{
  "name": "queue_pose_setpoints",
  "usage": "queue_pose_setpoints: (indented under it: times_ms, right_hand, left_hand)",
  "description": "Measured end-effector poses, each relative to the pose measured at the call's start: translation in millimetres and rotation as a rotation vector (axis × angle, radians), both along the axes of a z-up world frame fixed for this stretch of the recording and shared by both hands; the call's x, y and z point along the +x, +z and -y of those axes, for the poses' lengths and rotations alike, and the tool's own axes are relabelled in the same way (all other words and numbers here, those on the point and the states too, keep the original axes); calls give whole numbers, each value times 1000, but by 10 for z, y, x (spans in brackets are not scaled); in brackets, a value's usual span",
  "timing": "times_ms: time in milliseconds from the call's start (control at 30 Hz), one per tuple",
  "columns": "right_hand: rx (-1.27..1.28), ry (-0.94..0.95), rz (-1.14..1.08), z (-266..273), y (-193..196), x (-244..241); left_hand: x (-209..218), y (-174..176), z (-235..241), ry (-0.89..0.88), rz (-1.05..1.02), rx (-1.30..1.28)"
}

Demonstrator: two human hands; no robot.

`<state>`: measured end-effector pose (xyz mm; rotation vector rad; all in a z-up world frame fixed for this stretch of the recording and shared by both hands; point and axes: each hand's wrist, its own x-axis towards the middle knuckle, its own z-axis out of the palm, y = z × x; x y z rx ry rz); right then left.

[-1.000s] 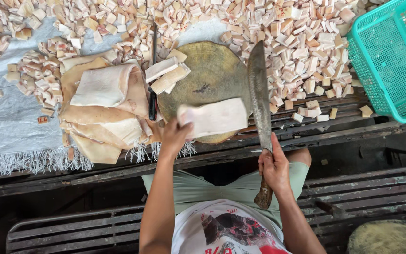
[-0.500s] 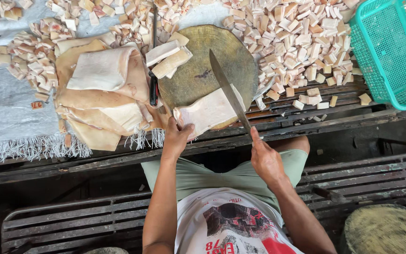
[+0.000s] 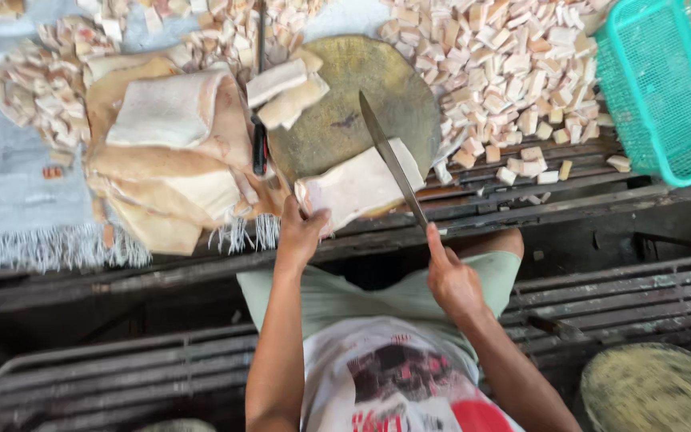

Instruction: The person cuts large pieces of animal skin into small strips and then into squares using a large knife on a wooden cutting board.

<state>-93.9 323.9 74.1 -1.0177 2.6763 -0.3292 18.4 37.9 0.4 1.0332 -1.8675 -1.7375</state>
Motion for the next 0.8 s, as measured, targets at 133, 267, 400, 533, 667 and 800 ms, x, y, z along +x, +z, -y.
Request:
queue_pose_setpoints:
  times_ms: [133, 267, 400, 533, 667, 800]
  right_hand:
    - [-226, -61, -11, -176, -90, -20]
    - [-405, -72, -33, -74, -29, -126]
    - [-486, -31, -92, 34, 18, -66]
    - [-236, -61, 7, 54, -27, 40]
    - [-321, 20, -76, 167, 89, 12]
    - [-538, -9, -74, -19, 416, -86]
  left_hand:
    - [0, -37, -87, 18, -38, 116]
    - [-215, -49, -184, 39, -144, 62]
    - [-334, -29, -220, 50, 60, -10]
    - [-280, -5, -166, 0, -45, 40]
    - [-258, 70, -65, -38, 47, 144]
    - [-222, 106, -85, -31, 80, 97]
